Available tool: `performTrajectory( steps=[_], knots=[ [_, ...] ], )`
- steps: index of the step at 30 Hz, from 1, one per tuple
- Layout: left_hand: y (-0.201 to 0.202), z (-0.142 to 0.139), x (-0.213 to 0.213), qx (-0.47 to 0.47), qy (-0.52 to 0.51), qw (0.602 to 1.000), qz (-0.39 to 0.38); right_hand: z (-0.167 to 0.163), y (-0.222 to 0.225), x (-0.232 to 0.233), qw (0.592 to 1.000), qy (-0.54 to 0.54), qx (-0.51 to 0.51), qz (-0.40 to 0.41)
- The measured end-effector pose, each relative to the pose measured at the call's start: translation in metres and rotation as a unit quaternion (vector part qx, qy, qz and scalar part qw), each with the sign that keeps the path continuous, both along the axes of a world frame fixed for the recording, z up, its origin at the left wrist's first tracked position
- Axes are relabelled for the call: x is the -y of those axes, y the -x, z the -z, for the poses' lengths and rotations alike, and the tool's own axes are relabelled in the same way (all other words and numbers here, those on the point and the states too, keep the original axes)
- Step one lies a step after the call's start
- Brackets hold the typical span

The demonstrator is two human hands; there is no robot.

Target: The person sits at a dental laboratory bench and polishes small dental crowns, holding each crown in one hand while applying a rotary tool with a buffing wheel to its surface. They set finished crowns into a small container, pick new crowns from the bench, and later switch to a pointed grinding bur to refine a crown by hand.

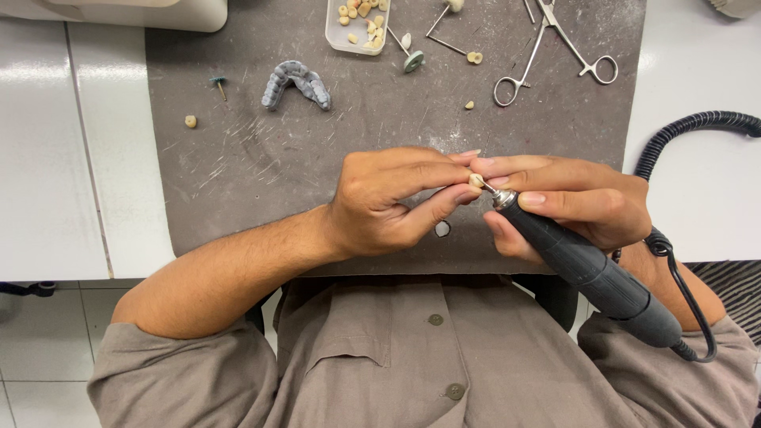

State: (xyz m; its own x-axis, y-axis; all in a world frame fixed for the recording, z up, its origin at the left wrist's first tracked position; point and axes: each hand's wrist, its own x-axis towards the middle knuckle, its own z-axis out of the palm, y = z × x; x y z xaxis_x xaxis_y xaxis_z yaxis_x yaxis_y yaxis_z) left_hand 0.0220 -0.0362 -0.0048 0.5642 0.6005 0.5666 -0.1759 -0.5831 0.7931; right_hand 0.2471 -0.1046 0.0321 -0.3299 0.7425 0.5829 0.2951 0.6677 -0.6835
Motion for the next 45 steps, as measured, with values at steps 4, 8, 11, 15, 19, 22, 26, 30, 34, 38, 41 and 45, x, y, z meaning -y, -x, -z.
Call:
performTrajectory(
  steps=[4, 8, 11, 15, 19, 22, 26, 30, 34, 38, 41, 45],
  knots=[
    [0.000, 0.000, -0.001, -0.002, -0.004, 1.000, -0.001, -0.002, 0.000, 0.003, 1.000, 0.020, 0.009, 0.021],
    [0.001, 0.000, 0.000, -0.005, 0.006, 1.000, 0.008, -0.001, 0.001, 0.005, 0.999, 0.016, 0.000, 0.029],
    [0.000, 0.001, 0.000, 0.000, 0.001, 1.000, 0.004, 0.000, 0.002, 0.004, 0.999, 0.009, 0.004, 0.033],
    [0.000, 0.002, -0.001, 0.002, -0.002, 1.000, 0.005, 0.001, 0.001, 0.003, 1.000, 0.009, 0.005, 0.023],
    [0.000, 0.002, -0.001, 0.003, 0.002, 1.000, 0.005, 0.000, 0.001, 0.002, 1.000, 0.015, 0.001, 0.018],
    [-0.001, 0.000, -0.001, 0.003, -0.003, 1.000, -0.003, 0.000, 0.000, 0.004, 1.000, 0.011, 0.012, 0.019],
    [0.000, -0.004, -0.003, 0.009, -0.002, 1.000, 0.005, 0.003, -0.006, 0.004, 1.000, 0.000, -0.005, 0.008],
    [0.000, -0.006, -0.007, 0.027, -0.028, 0.999, -0.019, 0.011, -0.010, 0.004, 0.998, 0.006, -0.067, 0.012],
    [-0.001, -0.008, -0.009, 0.037, -0.045, 0.998, -0.030, 0.021, -0.011, 0.005, 0.991, 0.043, -0.128, 0.000],
    [0.000, -0.010, -0.015, 0.026, -0.133, 0.991, -0.015, 0.026, -0.010, 0.006, 0.990, 0.057, -0.131, -0.004],
    [0.004, -0.010, -0.020, 0.016, -0.231, 0.973, -0.015, 0.026, -0.006, 0.008, 0.988, 0.080, -0.124, 0.035],
    [0.005, -0.011, -0.020, 0.010, -0.268, 0.963, -0.036, 0.019, -0.001, 0.004, 0.999, 0.016, -0.033, 0.040]
  ],
)
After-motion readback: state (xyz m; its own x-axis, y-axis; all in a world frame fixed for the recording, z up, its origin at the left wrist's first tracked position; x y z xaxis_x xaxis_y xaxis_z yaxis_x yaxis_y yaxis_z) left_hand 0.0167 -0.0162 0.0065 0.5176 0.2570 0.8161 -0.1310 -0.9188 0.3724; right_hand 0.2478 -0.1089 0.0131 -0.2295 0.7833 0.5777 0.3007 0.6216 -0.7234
